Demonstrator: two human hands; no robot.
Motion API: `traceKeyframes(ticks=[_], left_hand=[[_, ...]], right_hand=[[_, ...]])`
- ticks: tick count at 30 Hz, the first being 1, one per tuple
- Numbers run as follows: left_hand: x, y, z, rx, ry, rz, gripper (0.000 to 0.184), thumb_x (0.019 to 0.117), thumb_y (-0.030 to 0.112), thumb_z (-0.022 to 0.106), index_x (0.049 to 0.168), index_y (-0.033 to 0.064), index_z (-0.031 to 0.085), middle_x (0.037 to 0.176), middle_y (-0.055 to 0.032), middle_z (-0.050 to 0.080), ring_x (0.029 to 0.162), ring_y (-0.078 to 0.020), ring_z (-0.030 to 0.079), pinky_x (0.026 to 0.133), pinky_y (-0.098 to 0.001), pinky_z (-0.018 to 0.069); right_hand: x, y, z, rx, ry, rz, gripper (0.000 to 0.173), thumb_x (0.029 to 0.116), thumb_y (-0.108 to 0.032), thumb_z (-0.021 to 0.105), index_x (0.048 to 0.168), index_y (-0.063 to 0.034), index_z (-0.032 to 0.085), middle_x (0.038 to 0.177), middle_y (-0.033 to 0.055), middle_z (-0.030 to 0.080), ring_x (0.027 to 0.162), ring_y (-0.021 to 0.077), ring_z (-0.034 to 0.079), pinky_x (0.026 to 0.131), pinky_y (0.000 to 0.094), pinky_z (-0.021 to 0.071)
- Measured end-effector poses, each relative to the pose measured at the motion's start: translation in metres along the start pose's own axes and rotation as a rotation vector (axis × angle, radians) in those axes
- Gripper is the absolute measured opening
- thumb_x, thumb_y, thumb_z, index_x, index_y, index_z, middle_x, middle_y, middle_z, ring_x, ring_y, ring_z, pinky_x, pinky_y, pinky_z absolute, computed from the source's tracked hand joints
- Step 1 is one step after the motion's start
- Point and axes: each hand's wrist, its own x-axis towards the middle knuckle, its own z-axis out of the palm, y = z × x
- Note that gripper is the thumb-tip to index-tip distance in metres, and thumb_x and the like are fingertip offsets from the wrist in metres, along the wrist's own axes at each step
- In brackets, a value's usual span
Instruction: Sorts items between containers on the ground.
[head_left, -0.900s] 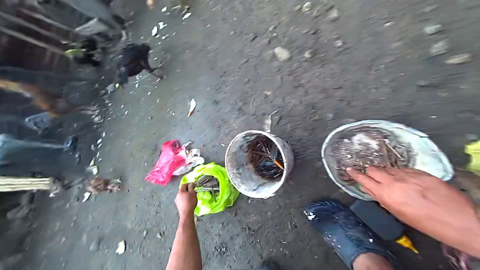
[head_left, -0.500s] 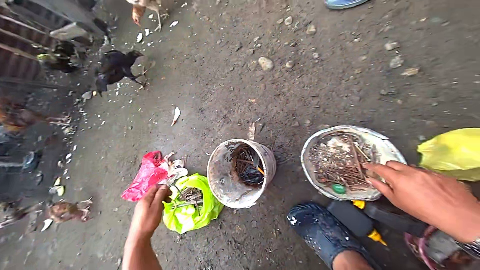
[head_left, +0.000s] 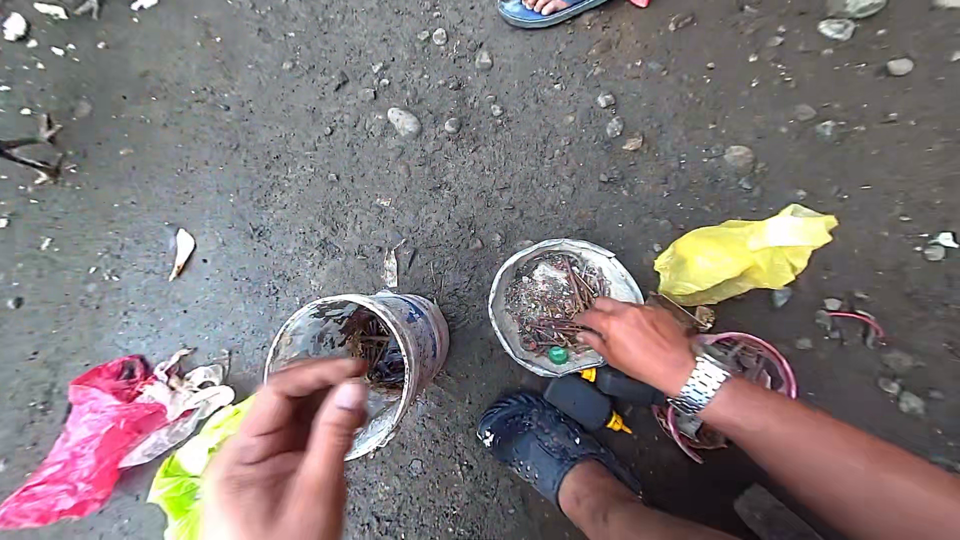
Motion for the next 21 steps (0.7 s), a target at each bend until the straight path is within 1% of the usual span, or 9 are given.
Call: traceKeyframes(ticks=[2, 3, 4, 7, 10, 13, 15, 18, 21], left_hand=[[0.000, -0.002, 0.042, 0.019, -0.051, -0.014, 0.016, 0.0997, 0.023, 0.066, 0.110, 0.0118, 0.070, 0.098, 0.0006, 0.072, 0.067, -0.0097, 0.066, 0.055, -0.0264, 0.0581], [0.000, -0.009, 0.060, 0.062, -0.073, -0.033, 0.017, 0.0984, 0.025, 0.067, 0.109, 0.0130, 0.071, 0.095, 0.0009, 0.072, 0.065, -0.0105, 0.067, 0.053, -0.0277, 0.0592], [0.001, -0.018, 0.077, 0.111, -0.089, -0.057, 0.016, 0.0972, 0.027, 0.068, 0.107, 0.0157, 0.072, 0.092, 0.0033, 0.072, 0.064, -0.0096, 0.067, 0.052, -0.0275, 0.0598], [0.003, -0.038, 0.110, 0.220, -0.165, -0.153, 0.015, 0.0969, 0.032, 0.067, 0.105, 0.0225, 0.074, 0.091, 0.0095, 0.071, 0.064, -0.0052, 0.067, 0.056, -0.0251, 0.0603], [0.011, -0.053, 0.134, 0.253, -0.221, -0.249, 0.012, 0.0961, 0.030, 0.068, 0.104, 0.0233, 0.073, 0.085, 0.0107, 0.071, 0.061, -0.0040, 0.065, 0.056, -0.0254, 0.0593], [0.023, -0.060, 0.154, 0.289, -0.277, -0.367, 0.009, 0.0961, 0.024, 0.070, 0.105, 0.0221, 0.073, 0.086, 0.0091, 0.072, 0.062, -0.0053, 0.067, 0.060, -0.0285, 0.0616], [0.028, -0.063, 0.169, 0.323, -0.315, -0.381, 0.010, 0.0951, 0.021, 0.072, 0.105, 0.0200, 0.073, 0.089, 0.0078, 0.073, 0.066, -0.0060, 0.069, 0.064, -0.0298, 0.0632], [0.036, -0.065, 0.190, 0.376, -0.385, -0.330, 0.015, 0.0938, 0.020, 0.074, 0.109, 0.0186, 0.074, 0.097, 0.0054, 0.073, 0.073, -0.0077, 0.068, 0.073, -0.0340, 0.0608], [0.041, -0.066, 0.202, 0.253, -0.436, -0.359, 0.019, 0.0957, 0.023, 0.073, 0.115, 0.0188, 0.074, 0.104, 0.0058, 0.074, 0.080, -0.0076, 0.071, 0.078, -0.0347, 0.0623]], right_hand=[[0.014, -0.013, 0.007, -0.042, -0.113, 0.037, 0.022, 0.0947, -0.033, 0.072, 0.111, -0.0179, 0.077, 0.106, 0.0070, 0.070, 0.085, 0.0282, 0.071, 0.069, 0.0501, 0.0606], [0.020, -0.019, 0.010, -0.068, -0.170, 0.075, 0.023, 0.0956, -0.030, 0.071, 0.112, -0.0153, 0.075, 0.110, 0.0089, 0.069, 0.087, 0.0299, 0.071, 0.071, 0.0502, 0.0605], [0.025, -0.023, 0.012, -0.092, -0.195, 0.104, 0.021, 0.0962, -0.027, 0.070, 0.111, -0.0128, 0.074, 0.112, 0.0102, 0.068, 0.088, 0.0310, 0.071, 0.071, 0.0501, 0.0603], [0.030, -0.025, 0.016, -0.139, -0.165, 0.134, 0.014, 0.0932, -0.024, 0.069, 0.098, -0.0111, 0.074, 0.102, 0.0095, 0.069, 0.083, 0.0292, 0.071, 0.067, 0.0487, 0.0598], [0.027, -0.018, 0.014, -0.109, -0.169, 0.162, 0.017, 0.0948, -0.028, 0.066, 0.098, -0.0128, 0.073, 0.102, 0.0085, 0.070, 0.084, 0.0281, 0.071, 0.067, 0.0483, 0.0597], [0.022, -0.003, 0.008, -0.030, -0.154, 0.199, 0.025, 0.0981, -0.035, 0.061, 0.095, -0.0149, 0.074, 0.100, 0.0063, 0.070, 0.083, 0.0262, 0.071, 0.067, 0.0489, 0.0592], [0.014, 0.007, 0.003, 0.064, -0.138, 0.210, 0.026, 0.1001, -0.039, 0.060, 0.094, -0.0181, 0.075, 0.097, 0.0028, 0.069, 0.083, 0.0226, 0.070, 0.069, 0.0477, 0.0590], [0.003, 0.016, -0.005, 0.318, -0.079, 0.243, 0.025, 0.1018, -0.039, 0.061, 0.095, -0.0195, 0.076, 0.092, -0.0014, 0.069, 0.084, 0.0166, 0.068, 0.073, 0.0459, 0.0578], [-0.004, 0.016, -0.013, 0.673, -0.111, 0.296, 0.026, 0.1057, -0.034, 0.057, 0.097, -0.0181, 0.075, 0.088, -0.0024, 0.070, 0.079, 0.0129, 0.066, 0.073, 0.0419, 0.0561]])
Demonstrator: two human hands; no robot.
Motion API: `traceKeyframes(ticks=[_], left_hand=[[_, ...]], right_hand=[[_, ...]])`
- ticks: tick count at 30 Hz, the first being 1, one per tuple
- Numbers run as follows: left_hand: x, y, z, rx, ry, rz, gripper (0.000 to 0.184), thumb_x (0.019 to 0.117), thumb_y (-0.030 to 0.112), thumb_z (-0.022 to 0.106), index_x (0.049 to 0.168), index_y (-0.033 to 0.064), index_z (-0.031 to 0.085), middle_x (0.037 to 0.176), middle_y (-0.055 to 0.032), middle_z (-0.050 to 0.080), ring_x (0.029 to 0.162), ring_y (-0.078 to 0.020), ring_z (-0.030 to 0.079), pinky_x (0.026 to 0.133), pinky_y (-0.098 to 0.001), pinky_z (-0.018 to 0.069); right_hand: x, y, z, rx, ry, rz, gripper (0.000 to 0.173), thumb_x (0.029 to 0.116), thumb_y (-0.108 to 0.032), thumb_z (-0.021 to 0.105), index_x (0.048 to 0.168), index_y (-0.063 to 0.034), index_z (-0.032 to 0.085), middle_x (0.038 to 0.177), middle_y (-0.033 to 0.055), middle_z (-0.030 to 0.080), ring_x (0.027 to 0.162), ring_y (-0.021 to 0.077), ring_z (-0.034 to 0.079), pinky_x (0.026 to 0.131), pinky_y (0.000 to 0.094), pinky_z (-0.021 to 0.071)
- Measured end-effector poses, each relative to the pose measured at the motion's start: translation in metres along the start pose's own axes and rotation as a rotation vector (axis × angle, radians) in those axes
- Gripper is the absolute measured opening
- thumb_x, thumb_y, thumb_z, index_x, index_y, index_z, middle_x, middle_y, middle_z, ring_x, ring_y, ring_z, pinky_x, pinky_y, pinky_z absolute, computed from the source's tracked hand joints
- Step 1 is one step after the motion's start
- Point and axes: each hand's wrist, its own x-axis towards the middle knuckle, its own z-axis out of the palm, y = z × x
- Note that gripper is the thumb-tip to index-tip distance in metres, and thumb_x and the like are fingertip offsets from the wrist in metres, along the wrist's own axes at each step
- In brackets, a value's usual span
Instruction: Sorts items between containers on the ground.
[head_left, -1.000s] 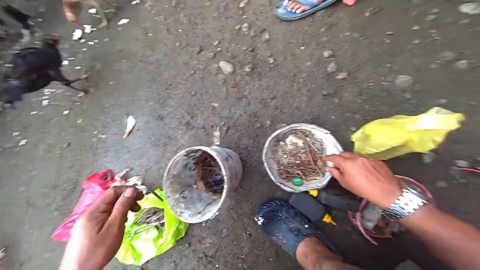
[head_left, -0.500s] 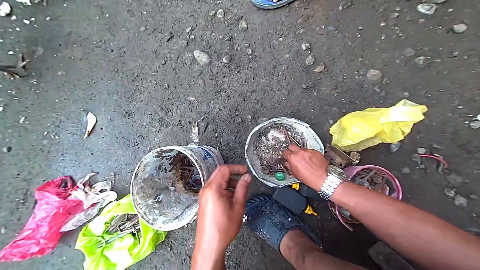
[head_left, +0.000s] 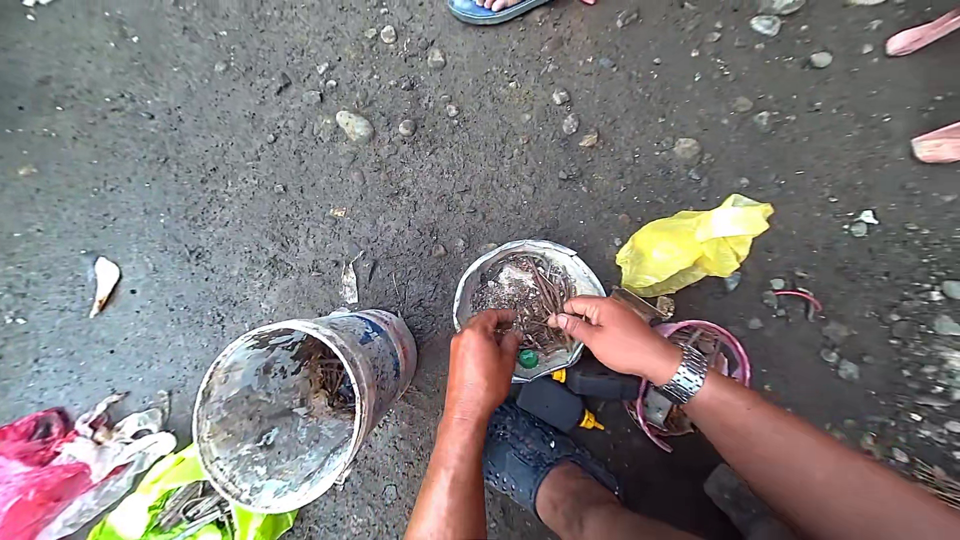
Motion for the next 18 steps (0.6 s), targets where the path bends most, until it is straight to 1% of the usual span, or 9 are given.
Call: traceKeyframes(ticks=[2, 5, 8, 9, 11, 13, 14, 16, 18], left_hand=[[0.002, 0.000, 0.004, -0.228, -0.019, -0.025, 0.020, 0.0987, 0.025, 0.070, 0.117, 0.0176, 0.075, 0.099, 0.0039, 0.076, 0.077, -0.0099, 0.073, 0.074, -0.0339, 0.0641], [0.001, 0.004, 0.011, -0.635, -0.074, -0.076, 0.026, 0.0994, 0.019, 0.069, 0.122, 0.0074, 0.073, 0.097, -0.0088, 0.075, 0.078, -0.0205, 0.073, 0.074, -0.0361, 0.0632], [0.000, 0.002, 0.017, -0.760, -0.083, -0.112, 0.019, 0.0969, 0.013, 0.071, 0.113, 0.0035, 0.075, 0.093, -0.0125, 0.075, 0.077, -0.0220, 0.072, 0.073, -0.0362, 0.0625], [-0.001, 0.001, 0.018, -0.790, -0.076, -0.129, 0.016, 0.0973, 0.011, 0.070, 0.110, 0.0023, 0.075, 0.090, -0.0134, 0.074, 0.075, -0.0221, 0.071, 0.072, -0.0359, 0.0621], [-0.002, 0.001, 0.015, -0.879, -0.061, -0.166, 0.017, 0.0996, 0.008, 0.066, 0.112, -0.0007, 0.075, 0.090, -0.0158, 0.073, 0.074, -0.0224, 0.070, 0.072, -0.0361, 0.0615], [-0.005, 0.000, 0.010, -0.961, -0.055, -0.198, 0.021, 0.1022, 0.006, 0.061, 0.118, -0.0024, 0.073, 0.097, -0.0175, 0.074, 0.078, -0.0240, 0.072, 0.077, -0.0378, 0.0623], [-0.006, 0.000, 0.008, -0.989, -0.054, -0.212, 0.023, 0.1034, 0.005, 0.058, 0.120, -0.0026, 0.072, 0.100, -0.0181, 0.073, 0.080, -0.0246, 0.072, 0.079, -0.0387, 0.0625], [-0.007, 0.001, 0.006, -1.019, -0.056, -0.229, 0.025, 0.1052, 0.006, 0.055, 0.123, -0.0030, 0.070, 0.103, -0.0184, 0.073, 0.083, -0.0250, 0.072, 0.082, -0.0391, 0.0625], [-0.008, 0.002, 0.005, -1.047, -0.047, -0.228, 0.027, 0.1062, 0.006, 0.052, 0.125, -0.0037, 0.068, 0.106, -0.0186, 0.072, 0.084, -0.0250, 0.072, 0.083, -0.0390, 0.0623]], right_hand=[[-0.002, -0.001, 0.001, 0.190, -0.069, 0.016, 0.025, 0.1057, -0.033, 0.058, 0.096, -0.0173, 0.075, 0.082, -0.0021, 0.070, 0.074, 0.0116, 0.064, 0.069, 0.0381, 0.0543], [-0.003, -0.005, 0.002, 0.265, -0.143, 0.001, 0.020, 0.0984, -0.031, 0.071, 0.089, -0.0134, 0.074, 0.074, -0.0007, 0.068, 0.067, 0.0111, 0.062, 0.064, 0.0337, 0.0530], [0.000, -0.008, 0.004, 0.267, -0.205, -0.035, 0.022, 0.0943, -0.031, 0.076, 0.086, -0.0111, 0.075, 0.070, -0.0004, 0.066, 0.062, 0.0101, 0.060, 0.061, 0.0310, 0.0507], [0.001, -0.008, 0.005, 0.282, -0.223, -0.058, 0.022, 0.0949, -0.031, 0.075, 0.085, -0.0109, 0.075, 0.070, -0.0004, 0.066, 0.063, 0.0099, 0.060, 0.061, 0.0306, 0.0511], [0.001, -0.006, 0.005, 0.368, -0.261, -0.120, 0.021, 0.0990, -0.026, 0.069, 0.086, -0.0098, 0.075, 0.076, 0.0006, 0.069, 0.069, 0.0103, 0.063, 0.065, 0.0300, 0.0528], [0.000, -0.004, 0.004, 0.484, -0.298, -0.137, 0.023, 0.1018, -0.021, 0.063, 0.087, -0.0078, 0.075, 0.082, 0.0029, 0.071, 0.073, 0.0108, 0.063, 0.067, 0.0290, 0.0518], [-0.001, -0.003, 0.002, 0.519, -0.316, -0.127, 0.024, 0.1027, -0.021, 0.061, 0.088, -0.0081, 0.075, 0.086, 0.0025, 0.072, 0.072, 0.0091, 0.062, 0.065, 0.0268, 0.0498], [-0.003, -0.001, 0.000, 0.597, -0.356, -0.102, 0.025, 0.1037, -0.019, 0.056, 0.090, -0.0087, 0.075, 0.089, 0.0001, 0.072, 0.060, 0.0030, 0.049, 0.055, 0.0205, 0.0390], [-0.003, 0.003, -0.001, 0.688, -0.415, -0.090, 0.025, 0.1039, -0.017, 0.053, 0.097, -0.0085, 0.076, 0.084, -0.0022, 0.068, 0.052, -0.0012, 0.038, 0.049, 0.0166, 0.0311]])
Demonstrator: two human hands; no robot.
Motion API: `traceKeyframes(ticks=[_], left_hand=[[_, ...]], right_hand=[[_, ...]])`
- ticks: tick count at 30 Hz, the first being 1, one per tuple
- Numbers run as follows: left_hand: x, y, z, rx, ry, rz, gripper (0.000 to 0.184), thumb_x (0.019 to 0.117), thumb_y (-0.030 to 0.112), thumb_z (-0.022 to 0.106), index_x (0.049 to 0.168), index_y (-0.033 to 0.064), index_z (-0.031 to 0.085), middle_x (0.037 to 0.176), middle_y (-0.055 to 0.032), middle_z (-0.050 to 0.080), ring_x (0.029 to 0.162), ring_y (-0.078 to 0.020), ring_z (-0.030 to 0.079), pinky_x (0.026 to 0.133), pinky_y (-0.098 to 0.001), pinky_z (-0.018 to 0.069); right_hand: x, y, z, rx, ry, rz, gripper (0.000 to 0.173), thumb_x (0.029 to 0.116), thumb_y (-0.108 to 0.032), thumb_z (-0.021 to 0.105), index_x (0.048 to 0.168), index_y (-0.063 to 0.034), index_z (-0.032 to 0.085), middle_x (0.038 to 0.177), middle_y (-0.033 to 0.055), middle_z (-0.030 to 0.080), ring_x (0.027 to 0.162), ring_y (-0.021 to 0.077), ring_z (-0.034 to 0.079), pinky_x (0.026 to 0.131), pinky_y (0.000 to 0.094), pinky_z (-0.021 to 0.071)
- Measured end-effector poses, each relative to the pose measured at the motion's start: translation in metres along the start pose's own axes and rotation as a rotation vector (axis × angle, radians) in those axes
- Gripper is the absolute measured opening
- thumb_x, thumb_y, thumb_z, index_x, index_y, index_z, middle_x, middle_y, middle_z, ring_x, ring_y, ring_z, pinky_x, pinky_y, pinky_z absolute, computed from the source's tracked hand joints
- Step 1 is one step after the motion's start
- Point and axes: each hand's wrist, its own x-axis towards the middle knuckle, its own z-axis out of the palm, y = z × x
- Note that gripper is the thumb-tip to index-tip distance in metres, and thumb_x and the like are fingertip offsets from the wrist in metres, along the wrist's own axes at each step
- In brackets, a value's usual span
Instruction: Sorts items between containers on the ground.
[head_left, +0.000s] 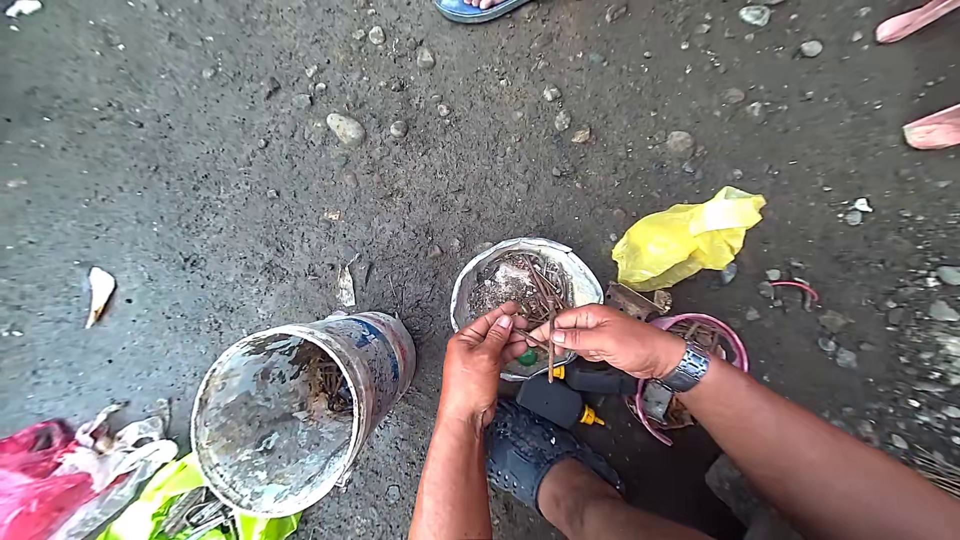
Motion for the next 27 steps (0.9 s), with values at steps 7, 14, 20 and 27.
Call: traceKeyframes(ticks=[7, 14, 20, 27], left_hand=[[-0.010, 0.008, -0.002, -0.119, -0.024, 0.014, 0.031, 0.1067, 0.002, 0.048, 0.132, -0.0051, 0.064, 0.114, -0.0204, 0.071, 0.092, -0.0255, 0.073, 0.087, -0.0388, 0.0610], [-0.015, 0.008, -0.006, -0.232, -0.024, 0.020, 0.034, 0.1045, -0.005, 0.047, 0.136, -0.0055, 0.060, 0.116, -0.0227, 0.070, 0.097, -0.0283, 0.073, 0.092, -0.0397, 0.0601], [-0.019, 0.008, -0.005, -0.261, 0.007, 0.010, 0.038, 0.1039, -0.005, 0.049, 0.140, -0.0024, 0.057, 0.113, -0.0231, 0.071, 0.094, -0.0283, 0.074, 0.087, -0.0374, 0.0615], [-0.020, 0.007, 0.003, -0.213, 0.154, 0.094, 0.019, 0.1005, -0.006, 0.056, 0.117, -0.0081, 0.065, 0.102, -0.0239, 0.073, 0.084, -0.0283, 0.075, 0.078, -0.0370, 0.0638]], right_hand=[[0.000, 0.009, -0.009, 0.193, -0.094, 0.004, 0.029, 0.1048, -0.016, 0.048, 0.115, -0.0084, 0.074, 0.083, -0.0031, 0.064, 0.053, -0.0038, 0.039, 0.050, 0.0135, 0.0330], [0.002, 0.008, -0.007, 0.210, -0.135, -0.029, 0.029, 0.1053, -0.016, 0.050, 0.119, -0.0082, 0.074, 0.085, -0.0030, 0.064, 0.055, -0.0040, 0.039, 0.050, 0.0129, 0.0335], [0.001, 0.006, -0.005, 0.227, -0.118, -0.014, 0.027, 0.1055, -0.020, 0.052, 0.116, -0.0075, 0.073, 0.084, -0.0036, 0.065, 0.053, -0.0045, 0.039, 0.049, 0.0123, 0.0334], [0.000, 0.001, -0.002, 0.250, -0.141, -0.010, 0.022, 0.1045, -0.023, 0.058, 0.106, -0.0103, 0.076, 0.082, -0.0053, 0.066, 0.052, -0.0058, 0.040, 0.047, 0.0117, 0.0328]])
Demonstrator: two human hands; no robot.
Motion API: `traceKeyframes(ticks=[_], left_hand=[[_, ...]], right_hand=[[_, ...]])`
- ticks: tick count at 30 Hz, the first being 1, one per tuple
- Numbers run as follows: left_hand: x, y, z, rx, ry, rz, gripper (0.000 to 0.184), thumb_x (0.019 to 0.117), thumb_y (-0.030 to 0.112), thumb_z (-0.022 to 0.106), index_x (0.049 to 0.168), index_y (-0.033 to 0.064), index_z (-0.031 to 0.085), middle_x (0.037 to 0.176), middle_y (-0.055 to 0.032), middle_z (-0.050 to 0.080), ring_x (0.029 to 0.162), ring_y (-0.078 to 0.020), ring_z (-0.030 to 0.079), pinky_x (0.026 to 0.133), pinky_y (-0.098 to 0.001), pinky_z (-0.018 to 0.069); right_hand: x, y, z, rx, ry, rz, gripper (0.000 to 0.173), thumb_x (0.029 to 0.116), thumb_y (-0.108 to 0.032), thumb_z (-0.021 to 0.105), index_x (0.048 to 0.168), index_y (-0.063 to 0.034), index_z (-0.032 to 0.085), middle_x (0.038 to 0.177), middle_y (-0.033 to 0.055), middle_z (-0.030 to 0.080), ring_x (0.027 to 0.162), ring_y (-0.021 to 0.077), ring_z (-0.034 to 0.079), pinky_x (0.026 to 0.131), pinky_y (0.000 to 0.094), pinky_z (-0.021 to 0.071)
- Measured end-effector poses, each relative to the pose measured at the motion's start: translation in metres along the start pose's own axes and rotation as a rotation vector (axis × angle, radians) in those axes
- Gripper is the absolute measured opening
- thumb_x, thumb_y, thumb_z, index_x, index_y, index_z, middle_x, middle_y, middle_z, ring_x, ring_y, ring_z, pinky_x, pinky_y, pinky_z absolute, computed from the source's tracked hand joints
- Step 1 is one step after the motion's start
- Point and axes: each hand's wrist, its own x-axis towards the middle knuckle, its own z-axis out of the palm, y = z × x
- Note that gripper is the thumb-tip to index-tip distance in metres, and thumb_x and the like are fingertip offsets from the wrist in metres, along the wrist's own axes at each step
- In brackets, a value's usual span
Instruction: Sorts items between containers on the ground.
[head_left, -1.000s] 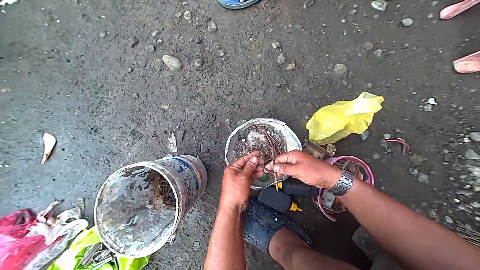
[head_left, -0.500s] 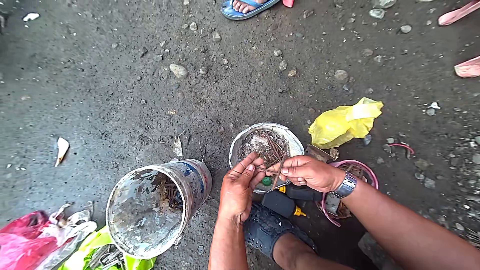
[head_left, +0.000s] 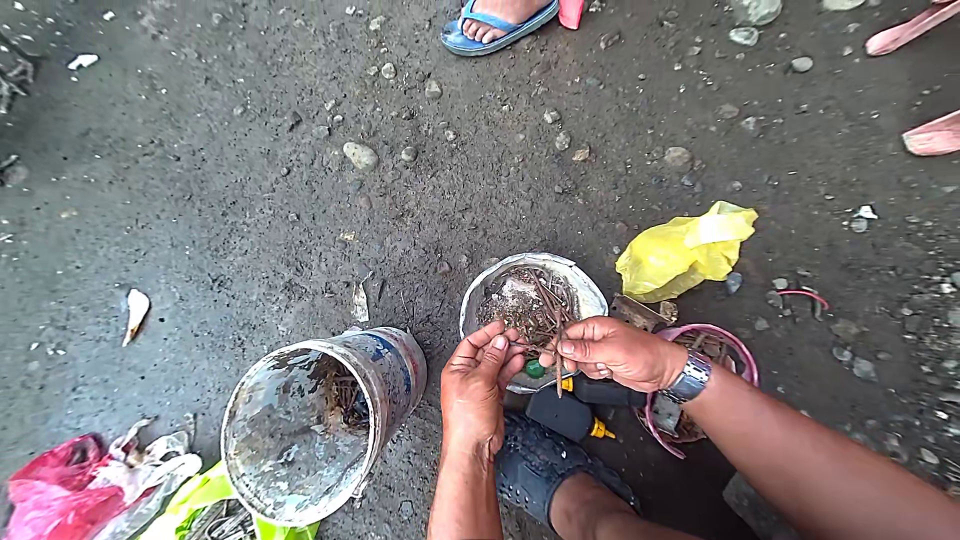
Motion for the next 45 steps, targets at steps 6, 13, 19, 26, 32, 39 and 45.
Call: traceKeyframes(ticks=[6, 13, 19, 26, 32, 39, 45], left_hand=[[-0.002, -0.004, 0.000, 0.040, 0.030, 0.075, 0.013, 0.0959, -0.010, 0.062, 0.108, -0.0105, 0.066, 0.097, -0.0251, 0.073, 0.081, -0.0297, 0.075, 0.075, -0.0385, 0.0648], [-0.006, -0.009, 0.002, 0.081, 0.069, 0.094, 0.010, 0.0934, -0.009, 0.066, 0.103, -0.0116, 0.065, 0.085, -0.0228, 0.072, 0.071, -0.0263, 0.074, 0.067, -0.0362, 0.0648], [-0.007, -0.014, 0.000, 0.055, 0.059, 0.128, 0.007, 0.0960, -0.005, 0.064, 0.100, -0.0101, 0.064, 0.082, -0.0214, 0.071, 0.067, -0.0229, 0.072, 0.063, -0.0326, 0.0623], [-0.009, -0.010, -0.009, -0.291, -0.103, 0.007, 0.028, 0.1068, 0.004, 0.035, 0.114, -0.0040, 0.060, 0.093, -0.0198, 0.069, 0.074, -0.0256, 0.073, 0.069, -0.0375, 0.0639], [-0.008, -0.014, -0.006, -0.290, -0.286, -0.079, 0.020, 0.1011, -0.003, 0.049, 0.115, -0.0047, 0.064, 0.091, -0.0175, 0.068, 0.073, -0.0185, 0.069, 0.067, -0.0296, 0.0607], [0.000, -0.016, -0.004, -0.056, -0.345, -0.080, 0.018, 0.0924, -0.007, 0.061, 0.109, -0.0096, 0.068, 0.094, -0.0204, 0.071, 0.075, -0.0204, 0.070, 0.072, -0.0341, 0.0623], [0.007, -0.014, -0.007, 0.141, -0.315, -0.092, 0.029, 0.0980, 0.004, 0.064, 0.124, -0.0073, 0.067, 0.098, -0.0197, 0.071, 0.073, -0.0170, 0.066, 0.067, -0.0281, 0.0570]], right_hand=[[0.000, -0.002, 0.000, -0.005, 0.026, 0.009, 0.021, 0.1045, -0.022, 0.057, 0.102, -0.0101, 0.074, 0.080, -0.0054, 0.065, 0.053, -0.0054, 0.041, 0.048, 0.0117, 0.0330], [0.000, -0.001, -0.003, 0.009, 0.025, 0.008, 0.021, 0.1041, -0.024, 0.058, 0.100, -0.0111, 0.073, 0.073, -0.0067, 0.060, 0.051, -0.0048, 0.040, 0.047, 0.0116, 0.0323], [-0.001, -0.002, -0.003, -0.071, 0.031, -0.002, 0.016, 0.1006, -0.024, 0.065, 0.095, -0.0116, 0.073, 0.072, -0.0069, 0.062, 0.050, -0.0045, 0.040, 0.046, 0.0126, 0.0309], [-0.001, -0.010, 0.006, -0.248, 0.055, -0.023, 0.019, 0.0888, -0.021, 0.076, 0.075, -0.0118, 0.067, 0.069, -0.0042, 0.063, 0.063, 0.0029, 0.058, 0.060, 0.0208, 0.0493], [0.003, -0.010, 0.012, -0.370, 0.034, -0.024, 0.022, 0.0834, -0.027, 0.082, 0.074, -0.0122, 0.067, 0.065, -0.0065, 0.061, 0.061, 0.0016, 0.057, 0.059, 0.0204, 0.0479], [0.008, -0.004, 0.010, -0.340, 0.057, -0.040, 0.020, 0.0859, -0.024, 0.081, 0.078, -0.0093, 0.069, 0.072, -0.0037, 0.066, 0.068, 0.0034, 0.061, 0.065, 0.0223, 0.0519], [0.006, 0.000, 0.004, -0.413, 0.067, -0.020, 0.024, 0.0878, -0.028, 0.080, 0.075, -0.0103, 0.070, 0.070, -0.0051, 0.064, 0.065, 0.0020, 0.058, 0.061, 0.0219, 0.0480]])
